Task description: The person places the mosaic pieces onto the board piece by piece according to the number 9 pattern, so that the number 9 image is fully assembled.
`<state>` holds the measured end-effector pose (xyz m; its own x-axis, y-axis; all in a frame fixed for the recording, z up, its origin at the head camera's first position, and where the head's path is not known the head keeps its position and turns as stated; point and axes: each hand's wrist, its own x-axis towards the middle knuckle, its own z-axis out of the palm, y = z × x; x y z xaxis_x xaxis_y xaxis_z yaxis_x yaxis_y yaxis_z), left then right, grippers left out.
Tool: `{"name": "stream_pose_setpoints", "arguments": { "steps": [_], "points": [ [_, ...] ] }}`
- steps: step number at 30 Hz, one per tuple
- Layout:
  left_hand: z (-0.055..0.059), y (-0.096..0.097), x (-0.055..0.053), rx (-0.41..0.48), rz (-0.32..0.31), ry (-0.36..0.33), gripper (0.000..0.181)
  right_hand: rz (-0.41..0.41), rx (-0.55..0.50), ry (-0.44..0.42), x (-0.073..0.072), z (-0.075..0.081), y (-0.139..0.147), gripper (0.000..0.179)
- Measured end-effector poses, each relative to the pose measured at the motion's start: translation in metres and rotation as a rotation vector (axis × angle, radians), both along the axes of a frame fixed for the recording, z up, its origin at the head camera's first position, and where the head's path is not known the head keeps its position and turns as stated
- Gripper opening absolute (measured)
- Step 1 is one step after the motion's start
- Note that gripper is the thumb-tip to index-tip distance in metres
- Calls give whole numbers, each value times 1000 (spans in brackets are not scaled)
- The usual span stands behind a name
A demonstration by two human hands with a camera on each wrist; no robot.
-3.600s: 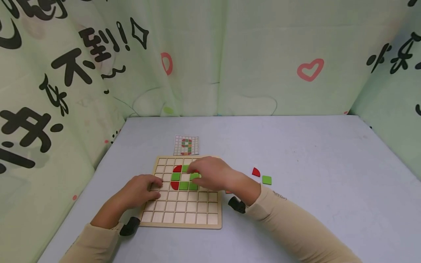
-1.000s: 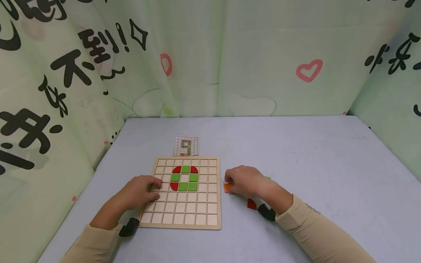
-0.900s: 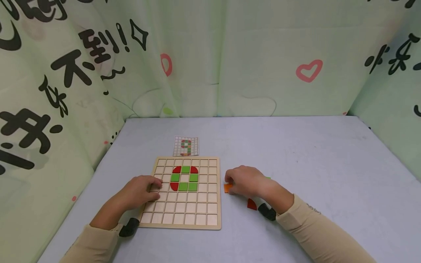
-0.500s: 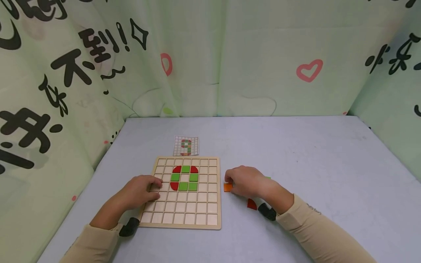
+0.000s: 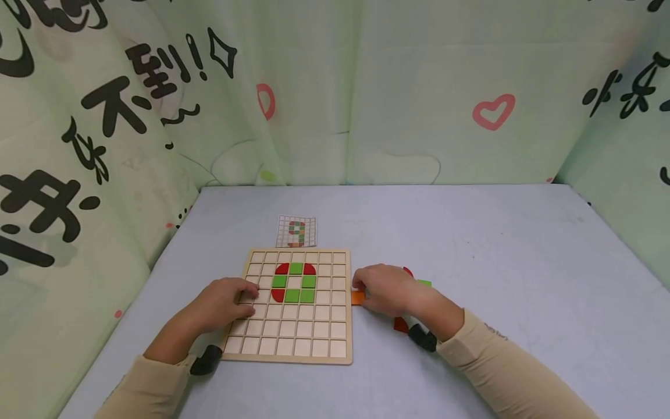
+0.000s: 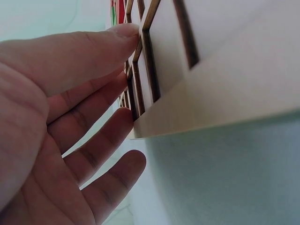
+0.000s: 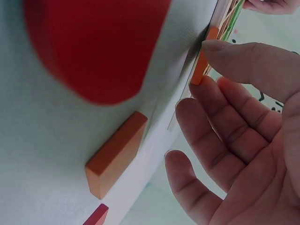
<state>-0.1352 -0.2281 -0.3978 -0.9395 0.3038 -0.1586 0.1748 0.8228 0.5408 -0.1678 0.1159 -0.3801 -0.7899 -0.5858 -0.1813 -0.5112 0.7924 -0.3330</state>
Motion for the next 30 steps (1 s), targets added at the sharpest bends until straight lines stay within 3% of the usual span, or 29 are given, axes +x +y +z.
{"name": "stream_pose_setpoints", "arguments": {
  "steps": [13, 30],
  "points": [
    [0, 0, -1, -5, -4, -2, 22, 22, -60, 7, -1, 7, -2, 16],
    [-1, 0, -1, 8, 10, -8, 21, 49, -63, 3, 2, 9, -32, 19]
  ]
}}
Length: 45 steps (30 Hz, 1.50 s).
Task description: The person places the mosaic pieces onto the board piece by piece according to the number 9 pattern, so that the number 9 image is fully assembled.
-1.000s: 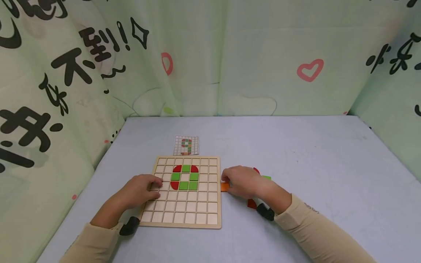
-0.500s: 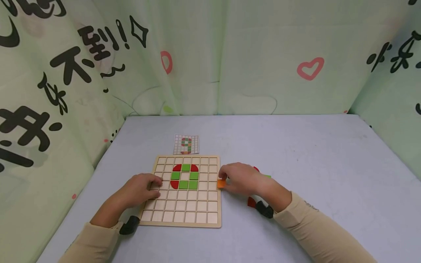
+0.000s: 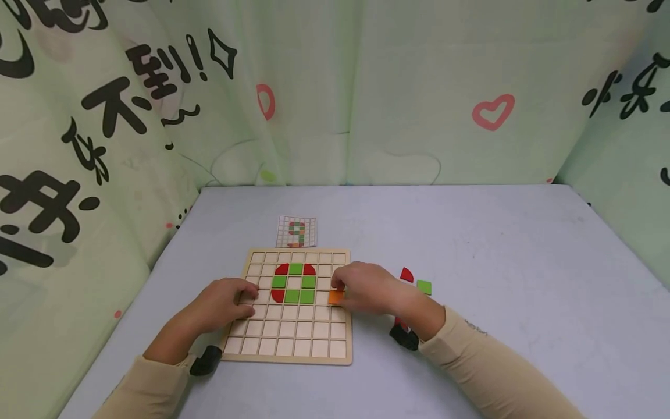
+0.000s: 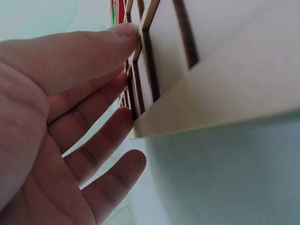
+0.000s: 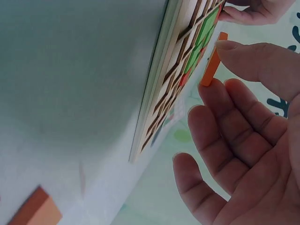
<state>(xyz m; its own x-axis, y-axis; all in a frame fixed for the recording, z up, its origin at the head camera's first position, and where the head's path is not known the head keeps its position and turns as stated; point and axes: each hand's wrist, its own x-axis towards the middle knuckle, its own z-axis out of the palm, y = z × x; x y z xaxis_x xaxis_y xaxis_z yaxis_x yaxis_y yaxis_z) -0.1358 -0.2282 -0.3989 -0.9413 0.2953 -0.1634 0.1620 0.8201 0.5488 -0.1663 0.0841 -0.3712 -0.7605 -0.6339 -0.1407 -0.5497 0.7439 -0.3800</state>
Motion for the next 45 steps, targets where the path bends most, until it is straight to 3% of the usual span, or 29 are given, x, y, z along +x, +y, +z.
{"name": "stream_pose_setpoints", "arguments": {
  "steps": [22, 34, 45],
  "points": [
    [-1, 0, 1, 5, 5, 7, 21, 91, 37, 23, 8, -6, -33, 23],
    [0, 0, 1, 2, 0, 13, 20, 115, 51, 50, 10, -10, -41, 9],
    [-2, 2, 1, -8, 12, 9, 20, 124, 77, 69, 12, -9, -46, 8]
  ]
}}
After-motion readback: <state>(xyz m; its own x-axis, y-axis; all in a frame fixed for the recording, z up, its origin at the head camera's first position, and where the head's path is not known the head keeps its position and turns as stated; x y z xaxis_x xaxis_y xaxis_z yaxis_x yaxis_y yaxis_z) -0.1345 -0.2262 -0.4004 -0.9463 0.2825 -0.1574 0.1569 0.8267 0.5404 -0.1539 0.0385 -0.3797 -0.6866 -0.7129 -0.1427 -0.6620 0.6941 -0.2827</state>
